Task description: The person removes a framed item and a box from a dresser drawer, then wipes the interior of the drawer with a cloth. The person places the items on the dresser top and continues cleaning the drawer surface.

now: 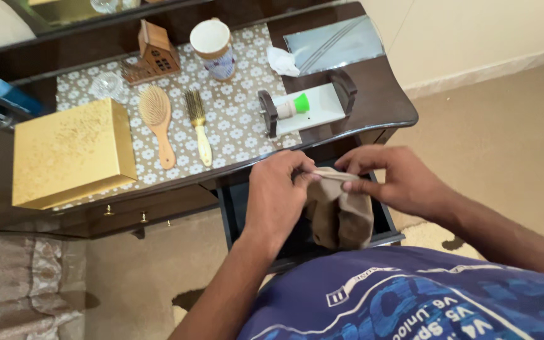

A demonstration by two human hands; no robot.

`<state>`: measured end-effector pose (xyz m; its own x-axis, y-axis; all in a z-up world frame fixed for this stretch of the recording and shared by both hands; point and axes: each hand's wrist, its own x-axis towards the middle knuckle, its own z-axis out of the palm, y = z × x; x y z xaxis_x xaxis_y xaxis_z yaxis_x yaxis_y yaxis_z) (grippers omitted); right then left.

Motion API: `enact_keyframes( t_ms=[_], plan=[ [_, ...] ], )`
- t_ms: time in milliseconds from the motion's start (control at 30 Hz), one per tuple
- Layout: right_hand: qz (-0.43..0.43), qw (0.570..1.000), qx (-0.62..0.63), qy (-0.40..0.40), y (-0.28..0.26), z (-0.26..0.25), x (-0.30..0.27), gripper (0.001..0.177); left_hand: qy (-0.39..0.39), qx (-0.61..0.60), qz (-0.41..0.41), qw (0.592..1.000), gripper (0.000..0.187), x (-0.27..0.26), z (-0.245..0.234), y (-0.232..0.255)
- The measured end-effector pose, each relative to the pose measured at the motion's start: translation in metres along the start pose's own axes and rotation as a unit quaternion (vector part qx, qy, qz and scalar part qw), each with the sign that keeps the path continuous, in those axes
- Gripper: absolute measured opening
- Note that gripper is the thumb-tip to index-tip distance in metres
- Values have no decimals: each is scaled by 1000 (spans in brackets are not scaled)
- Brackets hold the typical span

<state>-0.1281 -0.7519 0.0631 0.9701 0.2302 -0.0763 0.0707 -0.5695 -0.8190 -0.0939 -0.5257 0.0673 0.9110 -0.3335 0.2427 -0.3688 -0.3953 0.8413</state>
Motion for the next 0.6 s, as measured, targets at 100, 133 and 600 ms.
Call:
enact_keyframes(
  t_ms=[100, 133, 600],
  plan=[
    [39, 998, 17, 44, -14, -8, 14, 19, -15, -43, -92, 995, 8, 12, -12, 0],
    [75, 995, 38, 53, -17, -10, 17, 19, -12, -56, -95, 994, 9, 16, -14, 0],
    [131, 852, 489, 137, -102, -57, 55, 35, -123, -15, 128, 984, 62, 28, -28, -30]
  ],
)
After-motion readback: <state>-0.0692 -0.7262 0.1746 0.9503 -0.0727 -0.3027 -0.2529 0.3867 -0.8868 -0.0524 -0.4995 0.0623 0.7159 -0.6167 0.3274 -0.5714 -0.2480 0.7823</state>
